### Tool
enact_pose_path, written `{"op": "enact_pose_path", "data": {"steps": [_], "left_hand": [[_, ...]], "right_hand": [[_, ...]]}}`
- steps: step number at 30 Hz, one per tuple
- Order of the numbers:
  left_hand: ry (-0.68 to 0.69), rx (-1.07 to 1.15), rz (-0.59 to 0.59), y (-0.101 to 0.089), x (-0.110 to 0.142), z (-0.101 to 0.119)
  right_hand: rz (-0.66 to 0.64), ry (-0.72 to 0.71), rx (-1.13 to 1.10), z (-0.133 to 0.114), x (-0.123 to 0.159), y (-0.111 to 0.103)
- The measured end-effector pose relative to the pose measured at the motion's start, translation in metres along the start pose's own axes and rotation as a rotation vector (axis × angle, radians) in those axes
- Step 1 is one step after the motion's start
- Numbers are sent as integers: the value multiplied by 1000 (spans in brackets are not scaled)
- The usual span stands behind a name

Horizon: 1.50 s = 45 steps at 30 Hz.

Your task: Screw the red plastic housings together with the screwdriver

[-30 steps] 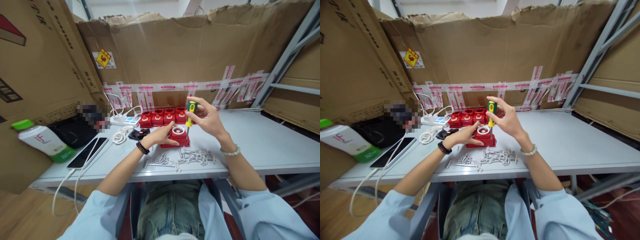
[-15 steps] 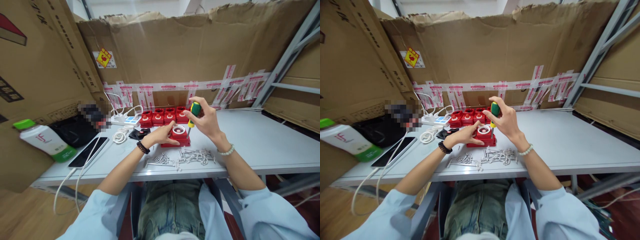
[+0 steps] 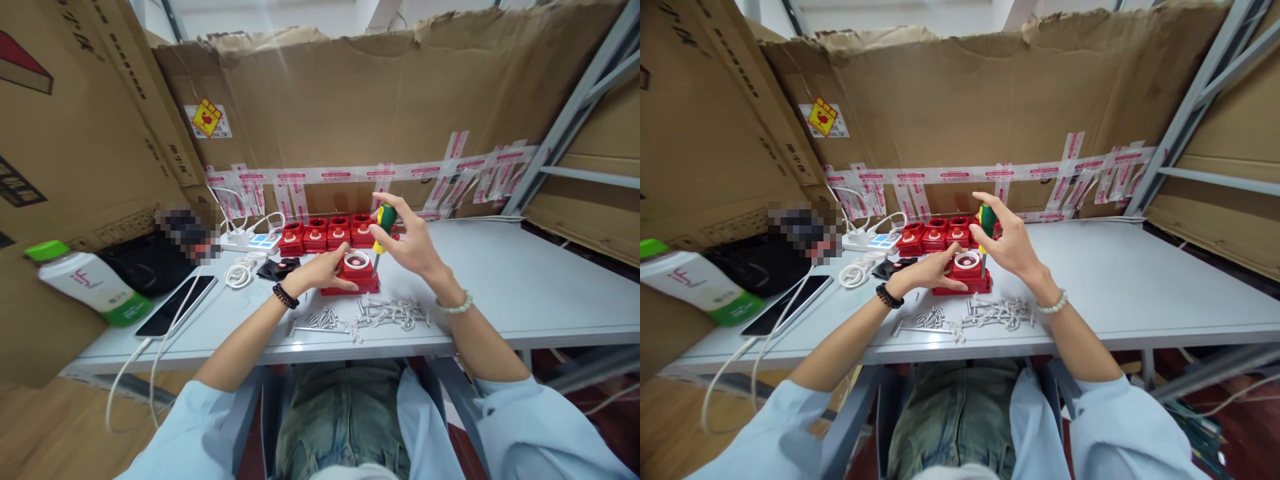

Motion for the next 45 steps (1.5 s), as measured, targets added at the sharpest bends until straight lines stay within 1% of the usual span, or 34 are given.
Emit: {"op": "enact_pose_path", "data": {"steps": [2,3,4,5,8,9,10,11,15,16,17,18,20,21,22,23,26,27,28,29,31,32,33,34,35,38,39,40,41,43,44,45], "left_hand": [[11,0,3,0,0,1],[17,7,5,0,0,1],[21,17,8,0,0,1],[21,26,8,0,0,1],[15,33,6,0,0,1],[12,29,7,0,1,1],[7,23,5,0,1,1],[1,14,2,0,1,1],[-11,-20,-6,0,0,1],[-9,-20,-5,0,0,1],[-4,-18,-2,0,0,1],[2,-16,-1,0,1,1],[9,-12,0,0,1,1],[10,-11,1,0,1,1],[10,-9,0,0,1,1],[11,-7,1,0,1,1],[22,2,10,0,0,0],[26,3,12,0,0,0],[29,4,13,0,0,0],[31,4,12,0,0,0],[33,5,11,0,1,1],[31,7,13,0,1,1],[28,10,14,0,1,1],[26,13,13,0,1,1],[25,13,16,1,1,1],[24,15,19,1,0,0],[22,18,21,1,0,0],[21,23,23,1,0,-1],[22,29,24,1,0,0],[28,35,22,1,0,0],[31,35,19,1,1,1],[32,33,16,1,1,1]], "right_hand": [[-114,-12,-173,2,-1,0],[-151,-17,-229,3,-1,-1],[-156,-19,-246,4,-1,-2],[-127,-16,-223,5,-2,-3],[63,13,-15,5,-1,-5],[108,19,52,4,0,-5],[124,23,88,3,0,-4],[111,21,84,2,0,-3],[-107,-6,-177,4,-2,1],[-123,-7,-201,4,-1,1],[-99,-2,-181,4,-1,0],[-49,8,-125,4,0,-1],[61,23,28,2,1,-1],[84,22,83,0,1,-1],[79,13,102,-1,1,0],[46,-2,79,-1,0,2],[-87,-28,-123,0,-1,4],[-100,-21,-164,0,-2,4],[-76,-7,-162,1,-1,3],[-24,9,-118,1,-1,2],[111,34,33,1,1,0],[153,39,99,1,1,-1],[161,38,134,1,2,-1],[133,29,126,2,1,0],[79,16,77,3,0,0],[-116,-5,-164,7,-2,1],[-137,0,-202,8,-2,1],[-118,11,-194,8,-1,0],[-72,28,-144,7,-1,-1],[40,71,11,5,0,-4],[68,86,66,4,1,-4],[64,91,76,4,1,-4]]}}
Point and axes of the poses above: each hand's wrist, its own x-axis away from the middle knuckle, its own y-axis out of the palm, z = x × y, the point moved 4 cm from there along -x, towards the middle knuckle, and after that the axes turned 14 degrees about -z, right-handed, at the moved point
